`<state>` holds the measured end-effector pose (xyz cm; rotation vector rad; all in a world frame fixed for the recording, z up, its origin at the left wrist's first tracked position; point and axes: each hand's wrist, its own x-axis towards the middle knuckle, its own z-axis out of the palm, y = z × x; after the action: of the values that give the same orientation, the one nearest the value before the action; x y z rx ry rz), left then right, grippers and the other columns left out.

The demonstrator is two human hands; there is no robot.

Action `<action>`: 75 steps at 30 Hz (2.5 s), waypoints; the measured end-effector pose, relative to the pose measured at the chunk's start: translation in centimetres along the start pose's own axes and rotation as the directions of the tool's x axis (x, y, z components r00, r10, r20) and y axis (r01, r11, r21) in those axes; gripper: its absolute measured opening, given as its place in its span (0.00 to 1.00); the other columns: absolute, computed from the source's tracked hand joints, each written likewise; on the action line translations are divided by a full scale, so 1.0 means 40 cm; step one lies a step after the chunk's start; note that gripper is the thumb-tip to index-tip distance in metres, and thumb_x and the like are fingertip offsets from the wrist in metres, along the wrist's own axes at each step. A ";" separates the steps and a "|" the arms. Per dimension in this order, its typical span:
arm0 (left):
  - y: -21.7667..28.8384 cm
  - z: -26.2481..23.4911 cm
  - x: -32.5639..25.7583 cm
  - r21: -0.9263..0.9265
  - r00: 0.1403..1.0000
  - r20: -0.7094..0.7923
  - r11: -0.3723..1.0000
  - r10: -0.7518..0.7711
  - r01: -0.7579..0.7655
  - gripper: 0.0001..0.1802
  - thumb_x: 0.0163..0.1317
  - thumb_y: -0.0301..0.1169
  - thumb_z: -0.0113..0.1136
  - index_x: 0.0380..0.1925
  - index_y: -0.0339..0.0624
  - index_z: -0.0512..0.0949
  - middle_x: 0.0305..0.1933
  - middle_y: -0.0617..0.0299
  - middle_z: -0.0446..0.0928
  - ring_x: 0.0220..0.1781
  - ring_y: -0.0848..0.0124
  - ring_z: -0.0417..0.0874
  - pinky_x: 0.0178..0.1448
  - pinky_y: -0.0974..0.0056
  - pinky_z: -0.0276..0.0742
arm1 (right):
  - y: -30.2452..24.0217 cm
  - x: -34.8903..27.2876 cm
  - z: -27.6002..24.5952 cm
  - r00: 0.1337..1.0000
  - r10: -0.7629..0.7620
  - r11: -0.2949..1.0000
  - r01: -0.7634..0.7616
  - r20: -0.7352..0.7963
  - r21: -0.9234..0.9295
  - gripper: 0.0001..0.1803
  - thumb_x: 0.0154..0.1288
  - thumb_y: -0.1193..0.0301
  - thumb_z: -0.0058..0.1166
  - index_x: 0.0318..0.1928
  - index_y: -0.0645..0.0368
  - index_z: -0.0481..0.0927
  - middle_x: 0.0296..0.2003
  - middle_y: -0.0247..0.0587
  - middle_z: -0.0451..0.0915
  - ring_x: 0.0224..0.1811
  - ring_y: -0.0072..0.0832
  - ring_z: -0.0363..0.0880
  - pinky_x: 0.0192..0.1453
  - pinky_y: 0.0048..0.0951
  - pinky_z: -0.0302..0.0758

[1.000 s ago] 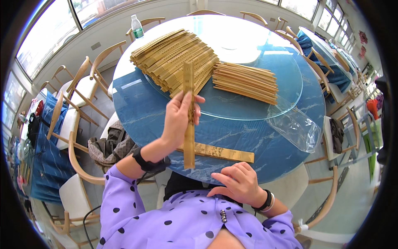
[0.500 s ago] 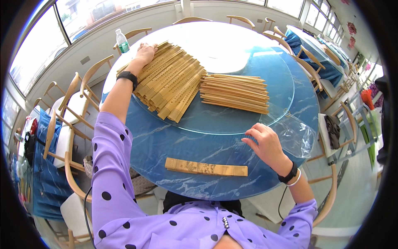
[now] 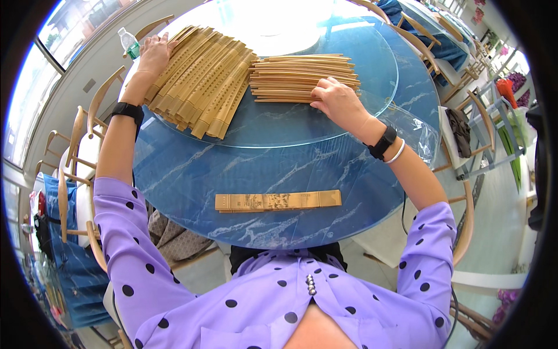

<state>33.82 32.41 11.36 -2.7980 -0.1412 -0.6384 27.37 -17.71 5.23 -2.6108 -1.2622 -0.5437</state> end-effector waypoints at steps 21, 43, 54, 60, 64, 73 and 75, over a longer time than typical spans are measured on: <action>0.331 -0.352 -0.875 -0.582 0.995 -0.095 0.809 0.023 -0.075 0.24 0.69 0.33 0.64 0.64 0.38 0.76 0.70 0.51 0.70 0.74 0.49 0.66 0.77 0.48 0.60 | 0.002 0.033 0.068 0.995 -0.087 0.991 0.082 -0.044 -0.109 0.08 0.59 0.71 0.67 0.33 0.59 0.80 0.36 0.40 0.81 0.46 0.40 0.80 0.54 0.40 0.78; 0.565 -0.341 -0.928 -0.696 0.979 0.206 -0.701 0.014 0.156 0.39 0.82 0.56 0.22 0.72 0.32 0.64 0.65 0.45 0.78 0.69 0.54 0.77 0.78 0.50 0.66 | -0.453 -0.345 -0.150 0.987 -0.155 0.974 0.159 -0.041 0.163 0.13 0.65 0.74 0.62 0.48 0.65 0.76 0.33 0.43 0.75 0.36 0.37 0.77 0.38 0.37 0.75; 0.626 -0.380 -0.936 -0.737 0.951 0.252 -0.600 0.181 0.310 0.38 0.83 0.54 0.21 0.69 0.34 0.68 0.56 0.51 0.83 0.60 0.65 0.82 0.67 0.58 0.75 | -0.480 -0.428 -0.160 0.995 -0.104 0.973 0.103 -0.003 0.208 0.18 0.67 0.65 0.64 0.50 0.66 0.80 0.29 0.39 0.74 0.27 0.32 0.77 0.28 0.32 0.73; 0.640 -0.369 -0.943 -0.772 0.921 0.240 -0.515 0.306 0.372 0.24 0.84 0.40 0.39 0.68 0.36 0.71 0.52 0.57 0.83 0.56 0.72 0.82 0.62 0.65 0.76 | -0.474 -0.452 -0.154 0.997 -0.047 0.958 0.064 -0.067 0.280 0.16 0.65 0.66 0.66 0.46 0.64 0.81 0.27 0.38 0.75 0.25 0.32 0.77 0.28 0.32 0.73; 0.643 -0.365 -0.946 -0.801 0.862 0.237 -0.413 0.447 0.434 0.21 0.83 0.38 0.43 0.64 0.36 0.75 0.50 0.59 0.82 0.53 0.74 0.81 0.60 0.67 0.75 | -0.467 -0.477 -0.156 0.998 -0.021 0.957 0.036 -0.057 0.287 0.15 0.65 0.65 0.66 0.45 0.62 0.81 0.26 0.37 0.74 0.25 0.32 0.77 0.28 0.32 0.74; 0.618 -0.337 -0.870 -0.767 0.961 -0.058 0.604 0.272 -0.217 0.25 0.70 0.41 0.63 0.59 0.36 0.78 0.53 0.55 0.77 0.61 0.58 0.75 0.67 0.56 0.69 | -0.402 -0.501 -0.202 0.950 0.308 0.925 -0.288 -0.045 0.250 0.10 0.69 0.65 0.64 0.40 0.59 0.81 0.26 0.39 0.76 0.24 0.37 0.77 0.27 0.34 0.73; 0.625 -0.319 -0.879 -0.654 0.948 -0.084 0.700 0.308 -0.285 0.25 0.64 0.38 0.68 0.58 0.37 0.79 0.54 0.56 0.77 0.62 0.56 0.73 0.67 0.53 0.68 | -0.374 -0.509 -0.188 0.910 0.411 0.882 -0.381 -0.057 0.278 0.11 0.72 0.65 0.61 0.40 0.61 0.81 0.27 0.41 0.77 0.24 0.39 0.76 0.28 0.36 0.72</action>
<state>0.81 3.64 1.11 -3.3819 0.6621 -0.6535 2.20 -25.43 4.05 -2.4711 -0.6756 -0.4113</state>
